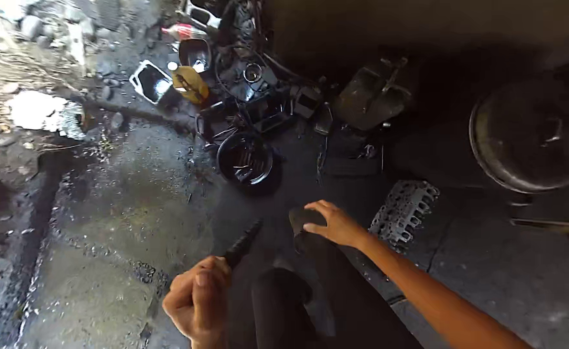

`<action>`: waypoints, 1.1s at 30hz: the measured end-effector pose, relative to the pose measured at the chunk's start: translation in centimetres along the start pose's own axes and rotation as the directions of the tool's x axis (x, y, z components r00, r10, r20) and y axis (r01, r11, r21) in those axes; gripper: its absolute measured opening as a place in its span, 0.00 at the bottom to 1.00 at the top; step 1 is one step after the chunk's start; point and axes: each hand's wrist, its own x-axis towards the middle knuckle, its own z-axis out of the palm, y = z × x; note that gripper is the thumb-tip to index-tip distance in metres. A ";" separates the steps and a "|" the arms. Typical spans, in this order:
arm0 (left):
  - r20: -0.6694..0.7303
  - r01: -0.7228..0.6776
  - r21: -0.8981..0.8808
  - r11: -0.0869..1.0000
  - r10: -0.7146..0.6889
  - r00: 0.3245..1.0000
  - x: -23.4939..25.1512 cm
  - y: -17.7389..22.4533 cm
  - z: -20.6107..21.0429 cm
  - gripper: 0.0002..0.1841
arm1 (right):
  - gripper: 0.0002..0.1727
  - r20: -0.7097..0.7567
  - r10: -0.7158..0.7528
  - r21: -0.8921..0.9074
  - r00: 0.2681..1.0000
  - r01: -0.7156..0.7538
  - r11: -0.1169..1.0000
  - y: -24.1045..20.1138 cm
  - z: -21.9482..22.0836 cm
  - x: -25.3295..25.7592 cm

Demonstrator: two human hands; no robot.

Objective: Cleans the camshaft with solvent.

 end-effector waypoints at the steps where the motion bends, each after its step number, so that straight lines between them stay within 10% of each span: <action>1: -0.003 0.004 0.011 1.000 -0.004 1.000 2.1 -2.2 -0.6 0.19 | 0.38 -0.011 0.036 0.006 0.999 -0.036 0.999 0.7 -0.8 2.4; 16: 0.057 0.078 0.014 0.997 -0.078 0.995 23.7 -36.0 -6.9 0.27 | 0.17 -0.115 0.017 -0.193 0.993 -0.039 0.981 5.5 10.1 47.6; 21: 0.130 0.138 -0.020 0.990 -0.135 0.982 23.2 -46.8 -12.5 0.20 | 0.42 -0.117 -0.189 -0.388 0.975 0.130 0.912 10.2 14.4 59.7; 26: 0.055 0.107 -0.066 0.992 -0.103 0.993 23.7 -48.0 -14.2 0.18 | 0.35 -0.252 -0.153 -0.354 0.955 0.056 0.933 14.9 18.9 61.2; 33: -0.078 -0.040 -0.079 0.996 0.034 0.996 25.4 -48.0 -10.8 0.29 | 0.21 -0.394 -0.025 0.392 0.919 0.193 0.899 13.7 18.0 57.6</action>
